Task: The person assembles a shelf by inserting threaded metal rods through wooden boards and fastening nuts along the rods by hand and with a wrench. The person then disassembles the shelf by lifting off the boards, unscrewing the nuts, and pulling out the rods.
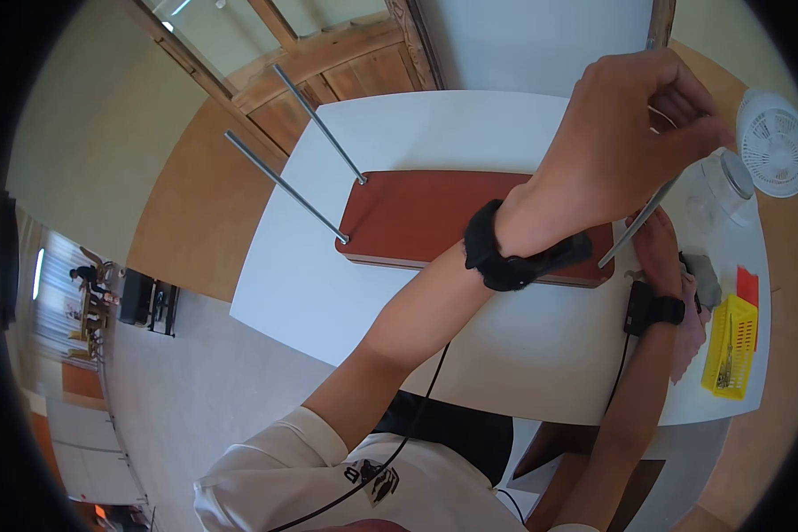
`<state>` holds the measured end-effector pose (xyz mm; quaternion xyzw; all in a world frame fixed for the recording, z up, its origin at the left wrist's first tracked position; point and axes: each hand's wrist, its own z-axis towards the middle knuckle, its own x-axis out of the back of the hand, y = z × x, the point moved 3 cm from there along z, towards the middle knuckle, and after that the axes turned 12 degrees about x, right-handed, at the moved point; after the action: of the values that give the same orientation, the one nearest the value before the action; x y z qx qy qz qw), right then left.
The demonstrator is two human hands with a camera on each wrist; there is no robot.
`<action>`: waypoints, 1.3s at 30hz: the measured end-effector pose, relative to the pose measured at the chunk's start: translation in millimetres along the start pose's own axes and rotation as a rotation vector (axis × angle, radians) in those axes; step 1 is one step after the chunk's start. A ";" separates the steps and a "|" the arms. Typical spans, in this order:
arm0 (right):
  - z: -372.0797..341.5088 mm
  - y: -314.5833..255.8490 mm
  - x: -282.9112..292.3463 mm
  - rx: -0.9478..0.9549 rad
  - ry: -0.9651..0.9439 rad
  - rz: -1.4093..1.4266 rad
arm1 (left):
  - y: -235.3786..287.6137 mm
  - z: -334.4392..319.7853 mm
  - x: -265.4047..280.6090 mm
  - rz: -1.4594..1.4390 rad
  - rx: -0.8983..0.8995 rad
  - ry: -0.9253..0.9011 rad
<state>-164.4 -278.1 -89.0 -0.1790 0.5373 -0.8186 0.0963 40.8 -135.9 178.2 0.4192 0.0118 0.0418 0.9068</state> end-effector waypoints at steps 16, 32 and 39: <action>-12.9 -59.6 -42.8 -0.311 0.281 0.585 | -17.8 -12.4 -11.5 -0.563 0.284 -0.127; -9.5 -28.2 -67.8 -0.224 -0.009 0.882 | -27.4 -13.1 -30.2 -0.751 0.210 -0.079; 5.4 31.1 -14.5 -0.151 0.114 0.798 | -26.8 -15.1 -36.5 -0.624 0.259 -0.072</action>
<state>-150.0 -290.2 -118.2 0.0825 0.6277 -0.6836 0.3632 5.3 -144.9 147.5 0.5082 0.1127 -0.2544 0.8150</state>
